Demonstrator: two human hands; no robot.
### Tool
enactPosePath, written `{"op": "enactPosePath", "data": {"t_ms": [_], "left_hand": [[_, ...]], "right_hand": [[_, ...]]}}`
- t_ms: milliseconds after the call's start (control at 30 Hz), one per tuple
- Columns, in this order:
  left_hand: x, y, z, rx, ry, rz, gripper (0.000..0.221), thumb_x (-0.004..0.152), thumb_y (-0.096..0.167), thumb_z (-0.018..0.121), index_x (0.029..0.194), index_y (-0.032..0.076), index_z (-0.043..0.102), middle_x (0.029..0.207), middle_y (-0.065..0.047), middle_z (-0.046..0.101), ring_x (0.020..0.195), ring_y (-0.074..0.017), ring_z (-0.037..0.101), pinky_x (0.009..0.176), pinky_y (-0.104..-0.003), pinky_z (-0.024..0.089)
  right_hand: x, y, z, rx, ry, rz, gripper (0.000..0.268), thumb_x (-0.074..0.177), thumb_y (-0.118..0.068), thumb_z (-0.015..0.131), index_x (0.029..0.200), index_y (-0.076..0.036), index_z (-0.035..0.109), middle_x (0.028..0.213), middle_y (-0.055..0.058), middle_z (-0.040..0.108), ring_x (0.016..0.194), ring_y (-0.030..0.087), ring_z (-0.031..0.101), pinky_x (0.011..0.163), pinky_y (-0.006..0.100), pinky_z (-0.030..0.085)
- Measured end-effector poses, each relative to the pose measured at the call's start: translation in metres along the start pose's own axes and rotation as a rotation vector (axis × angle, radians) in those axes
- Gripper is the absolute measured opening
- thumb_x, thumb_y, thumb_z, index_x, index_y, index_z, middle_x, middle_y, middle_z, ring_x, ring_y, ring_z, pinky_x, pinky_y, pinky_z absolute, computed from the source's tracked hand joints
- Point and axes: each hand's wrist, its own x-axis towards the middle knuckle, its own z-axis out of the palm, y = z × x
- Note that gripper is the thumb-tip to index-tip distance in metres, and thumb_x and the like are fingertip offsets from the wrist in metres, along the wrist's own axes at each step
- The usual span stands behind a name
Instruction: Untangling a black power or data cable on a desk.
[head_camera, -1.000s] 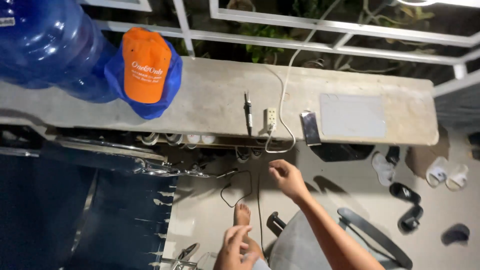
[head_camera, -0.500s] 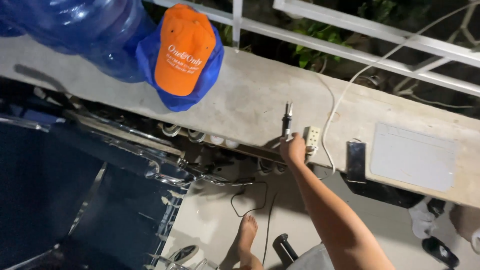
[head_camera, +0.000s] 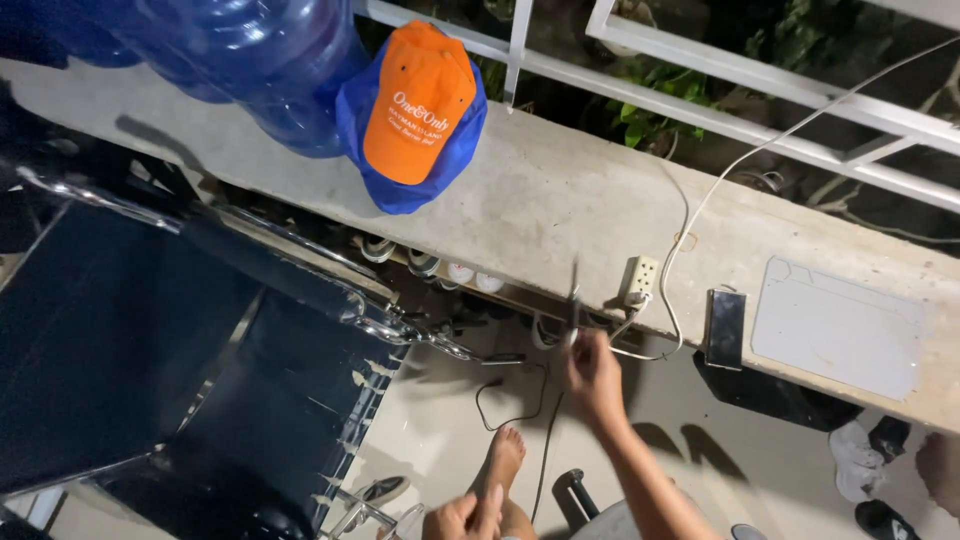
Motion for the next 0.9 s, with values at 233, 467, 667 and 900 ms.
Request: {"op": "enactPosePath", "data": {"t_ms": [233, 467, 667, 900], "left_hand": [[-0.080, 0.070, -0.064, -0.505, -0.169, 0.243, 0.061, 0.108, 0.036, 0.066, 0.167, 0.021, 0.066, 0.152, 0.000, 0.090, 0.141, -0.0123, 0.083, 0.118, -0.027, 0.061], [-0.157, 0.032, -0.141, -0.042, -0.133, 0.212, 0.044, 0.105, 0.062, 0.055, 0.123, 0.031, 0.081, 0.097, 0.001, 0.095, 0.085, -0.0217, 0.088, 0.079, -0.036, 0.066], [-0.210, 0.003, -0.190, -0.116, -0.209, 0.146, 0.044, 0.106, 0.050, 0.059, 0.123, 0.020, 0.085, 0.089, 0.007, 0.091, 0.057, -0.0111, 0.076, 0.070, -0.028, 0.064], [-0.222, -0.045, -0.208, -0.119, -0.138, 0.305, 0.046, 0.113, 0.047, 0.066, 0.079, 0.015, 0.068, 0.068, -0.002, 0.073, 0.060, -0.0217, 0.069, 0.067, -0.038, 0.053]], "right_hand": [[-0.248, -0.121, -0.029, 0.205, -0.187, -0.183, 0.012, 0.098, -0.009, 0.081, 0.109, -0.011, 0.076, 0.088, 0.001, 0.069, 0.071, 0.010, 0.064, 0.058, 0.027, 0.073], [-0.313, -0.247, -0.091, -0.339, -0.131, -0.834, 0.051, 0.110, -0.049, 0.067, 0.143, -0.009, 0.071, 0.141, 0.016, 0.063, 0.131, 0.039, 0.055, 0.105, 0.052, 0.049], [-0.377, -0.267, -0.074, -0.540, -0.013, -0.901, 0.071, 0.121, -0.061, 0.038, 0.182, -0.025, 0.039, 0.194, 0.032, 0.011, 0.182, 0.056, 0.006, 0.142, 0.065, 0.019], [-0.425, -0.268, -0.056, -0.340, 0.100, -1.053, 0.071, 0.128, -0.060, 0.026, 0.185, -0.018, 0.031, 0.196, 0.024, 0.020, 0.185, 0.052, 0.010, 0.149, 0.066, 0.021]]}}
